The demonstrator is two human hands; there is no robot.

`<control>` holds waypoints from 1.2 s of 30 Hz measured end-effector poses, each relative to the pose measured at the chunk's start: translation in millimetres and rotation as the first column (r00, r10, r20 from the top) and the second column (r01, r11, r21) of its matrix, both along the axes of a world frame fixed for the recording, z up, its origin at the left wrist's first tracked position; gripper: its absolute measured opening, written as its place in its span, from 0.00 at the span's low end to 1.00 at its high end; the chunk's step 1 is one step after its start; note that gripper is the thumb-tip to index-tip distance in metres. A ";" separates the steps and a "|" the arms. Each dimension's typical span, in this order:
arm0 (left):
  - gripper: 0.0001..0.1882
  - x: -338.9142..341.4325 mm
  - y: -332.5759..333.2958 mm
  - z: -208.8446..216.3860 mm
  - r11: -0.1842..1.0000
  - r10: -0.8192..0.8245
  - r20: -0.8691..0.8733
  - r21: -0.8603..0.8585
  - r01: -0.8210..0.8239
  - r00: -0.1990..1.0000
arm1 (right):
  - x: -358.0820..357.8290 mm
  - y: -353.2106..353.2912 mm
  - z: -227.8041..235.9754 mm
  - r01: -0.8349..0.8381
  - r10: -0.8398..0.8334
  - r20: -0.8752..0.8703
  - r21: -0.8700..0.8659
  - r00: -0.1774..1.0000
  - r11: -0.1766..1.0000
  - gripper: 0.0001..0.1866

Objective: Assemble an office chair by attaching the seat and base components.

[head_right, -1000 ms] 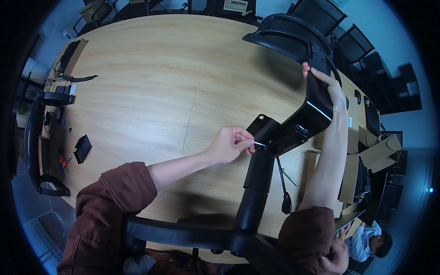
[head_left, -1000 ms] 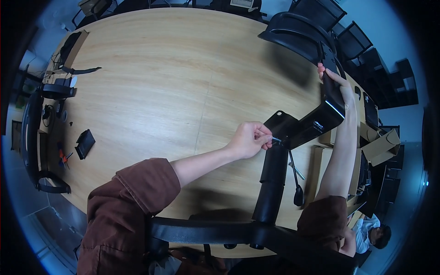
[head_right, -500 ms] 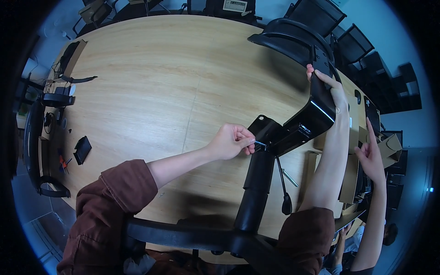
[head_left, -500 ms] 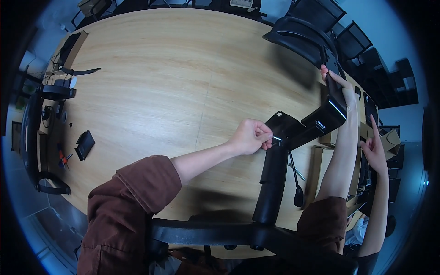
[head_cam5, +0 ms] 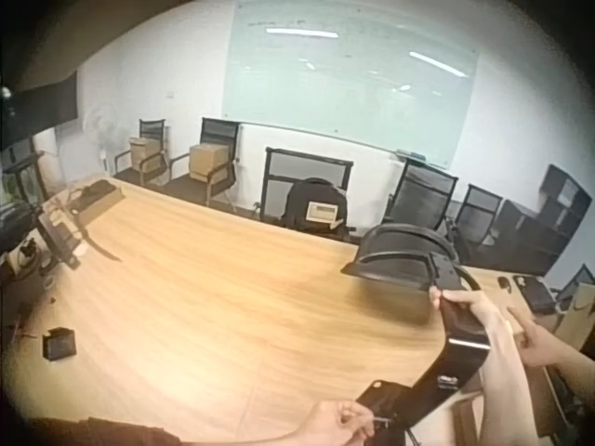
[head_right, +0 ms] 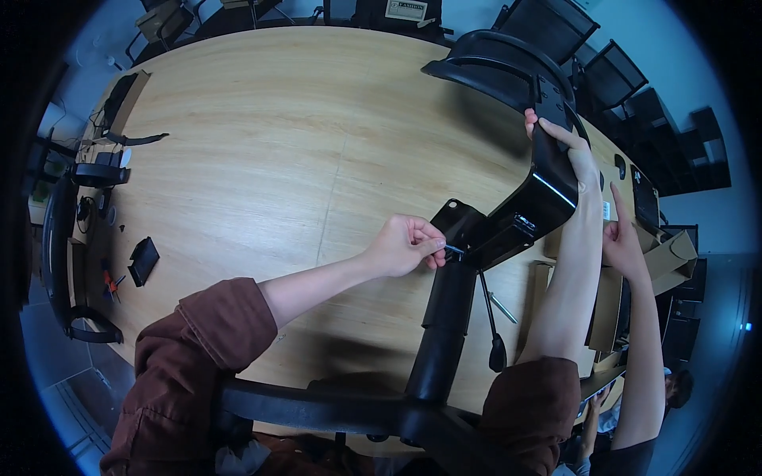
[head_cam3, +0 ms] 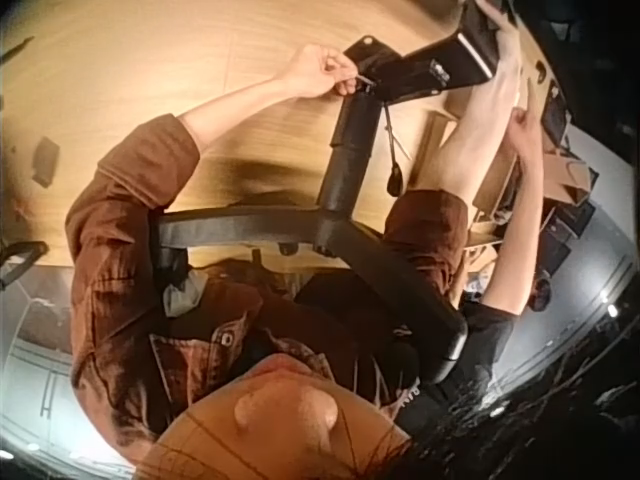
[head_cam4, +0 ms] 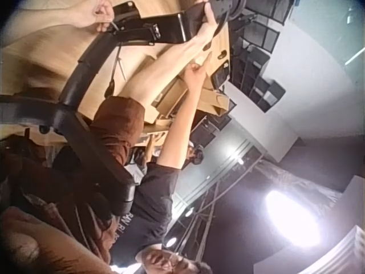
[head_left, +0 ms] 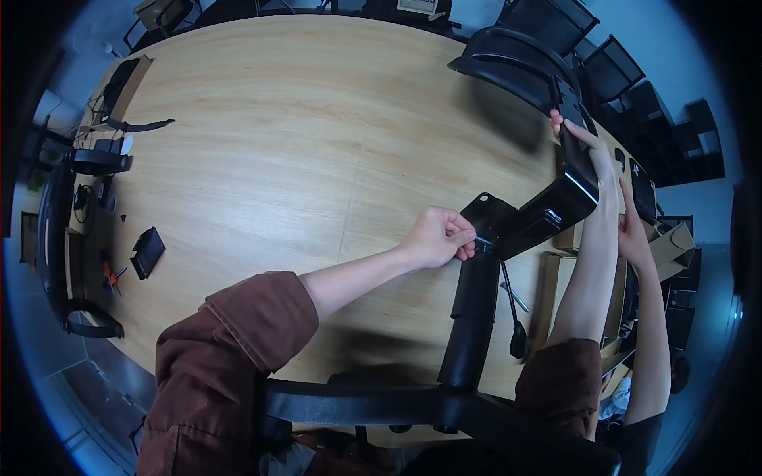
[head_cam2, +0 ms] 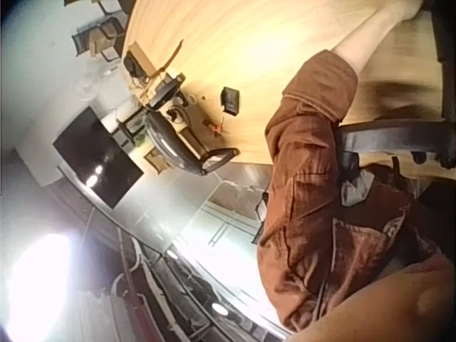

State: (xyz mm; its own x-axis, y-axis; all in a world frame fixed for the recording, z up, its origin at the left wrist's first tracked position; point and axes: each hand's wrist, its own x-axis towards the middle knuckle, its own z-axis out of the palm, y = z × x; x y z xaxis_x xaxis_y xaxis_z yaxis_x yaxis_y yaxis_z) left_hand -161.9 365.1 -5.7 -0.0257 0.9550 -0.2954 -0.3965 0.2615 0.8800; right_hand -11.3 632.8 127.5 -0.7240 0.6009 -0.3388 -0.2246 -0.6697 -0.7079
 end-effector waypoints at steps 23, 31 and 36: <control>0.07 -3.2 -2.0 10.3 0.996 -0.051 -0.277 0.051 0.067 0.959 | 15.1 16.7 -6.4 -0.017 0.007 0.080 0.124 0.997 0.992 0.19; 0.08 -4.7 5.3 8.7 0.994 -0.056 -0.221 0.078 0.075 0.974 | 14.8 13.6 -8.3 -0.068 0.070 -0.056 0.041 0.996 0.997 0.20; 0.08 1.3 5.9 6.6 0.986 0.009 -0.280 0.164 0.039 0.960 | 8.6 13.5 -7.0 -0.016 0.007 0.074 0.113 0.997 0.994 0.20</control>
